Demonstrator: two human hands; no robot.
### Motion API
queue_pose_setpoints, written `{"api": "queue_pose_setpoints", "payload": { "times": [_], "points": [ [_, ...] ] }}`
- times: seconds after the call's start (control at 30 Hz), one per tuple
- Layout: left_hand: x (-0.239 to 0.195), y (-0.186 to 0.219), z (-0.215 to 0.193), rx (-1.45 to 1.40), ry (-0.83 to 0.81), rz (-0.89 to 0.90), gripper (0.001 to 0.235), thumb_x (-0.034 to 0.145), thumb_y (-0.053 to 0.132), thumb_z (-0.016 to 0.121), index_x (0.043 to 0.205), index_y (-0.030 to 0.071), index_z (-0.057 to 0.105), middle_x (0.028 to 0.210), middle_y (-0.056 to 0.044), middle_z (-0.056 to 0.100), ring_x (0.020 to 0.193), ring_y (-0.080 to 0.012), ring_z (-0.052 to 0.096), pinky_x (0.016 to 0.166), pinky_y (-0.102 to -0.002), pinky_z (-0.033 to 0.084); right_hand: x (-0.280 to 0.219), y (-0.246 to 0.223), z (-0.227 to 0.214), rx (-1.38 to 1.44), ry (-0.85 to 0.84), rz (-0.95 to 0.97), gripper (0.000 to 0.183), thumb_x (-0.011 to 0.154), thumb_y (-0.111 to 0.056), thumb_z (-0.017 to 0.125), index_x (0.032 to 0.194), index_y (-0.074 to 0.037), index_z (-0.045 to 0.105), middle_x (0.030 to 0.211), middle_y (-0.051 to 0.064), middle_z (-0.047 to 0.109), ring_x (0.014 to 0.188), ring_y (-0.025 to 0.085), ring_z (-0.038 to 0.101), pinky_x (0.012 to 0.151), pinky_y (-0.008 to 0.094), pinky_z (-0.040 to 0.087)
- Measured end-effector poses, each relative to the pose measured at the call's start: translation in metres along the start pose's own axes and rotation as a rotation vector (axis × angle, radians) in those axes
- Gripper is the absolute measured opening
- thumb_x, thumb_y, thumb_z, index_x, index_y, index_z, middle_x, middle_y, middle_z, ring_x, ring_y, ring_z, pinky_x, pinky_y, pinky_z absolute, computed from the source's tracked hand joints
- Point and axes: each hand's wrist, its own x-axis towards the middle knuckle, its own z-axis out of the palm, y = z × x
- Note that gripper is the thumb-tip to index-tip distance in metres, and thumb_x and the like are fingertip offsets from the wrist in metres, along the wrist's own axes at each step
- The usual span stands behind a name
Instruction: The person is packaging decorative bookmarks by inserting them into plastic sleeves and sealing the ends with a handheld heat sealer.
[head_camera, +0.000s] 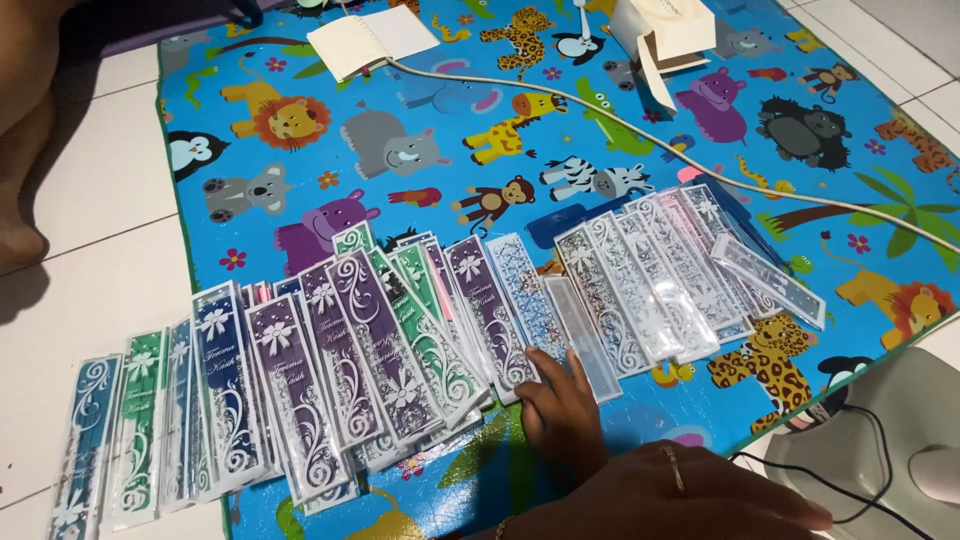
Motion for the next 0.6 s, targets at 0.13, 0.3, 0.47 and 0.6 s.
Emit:
{"api": "queue_pose_setpoints", "payload": {
  "times": [0.13, 0.3, 0.47, 0.6],
  "points": [
    [0.001, -0.019, 0.006, 0.087, 0.014, 0.068, 0.042, 0.118, 0.035, 0.05, 0.159, 0.028, 0.042, 0.166, 0.0, 0.054, 0.155, -0.0245, 0.064, 0.136, -0.041, 0.057, -0.006, 0.004, 0.004, -0.029, -0.035, 0.007, 0.02, 0.075, 0.004, 0.064, 0.086, -0.011, 0.071, 0.128, 0.019, 0.07, 0.115, 0.03, 0.069, 0.117, 0.07, 0.03],
    [0.004, -0.039, 0.011, 0.102, -0.027, 0.092, 0.046, 0.117, 0.027, 0.053, 0.161, 0.026, 0.04, 0.167, -0.001, 0.052, 0.159, -0.0247, 0.06, 0.139, -0.039, 0.055, -0.003, 0.0, 0.001, -0.032, -0.033, 0.035, 0.02, 0.073, 0.002, 0.066, 0.085, -0.012, 0.07, 0.128, 0.015, 0.07, 0.112, 0.028, 0.07, 0.117, 0.073, 0.023],
    [0.006, -0.038, 0.012, 0.132, -0.019, 0.104, 0.048, 0.115, 0.023, 0.056, 0.16, 0.025, 0.039, 0.164, -0.004, 0.054, 0.156, -0.0259, 0.061, 0.137, -0.039, 0.056, -0.007, 0.001, 0.003, -0.065, -0.016, 0.044, 0.035, 0.064, 0.0, 0.06, 0.092, -0.018, 0.07, 0.128, 0.006, 0.071, 0.129, 0.03, 0.062, 0.117, 0.077, 0.012],
    [0.007, -0.03, 0.006, 0.182, -0.054, 0.104, 0.04, 0.121, 0.035, 0.047, 0.16, 0.029, 0.039, 0.165, -0.002, 0.054, 0.158, -0.0258, 0.062, 0.138, -0.041, 0.056, -0.006, 0.002, 0.0, -0.133, 0.031, 0.122, 0.04, 0.059, -0.002, 0.059, 0.093, -0.018, 0.073, 0.127, 0.005, 0.072, 0.127, 0.027, 0.062, 0.117, 0.076, 0.016]
  ]
}}
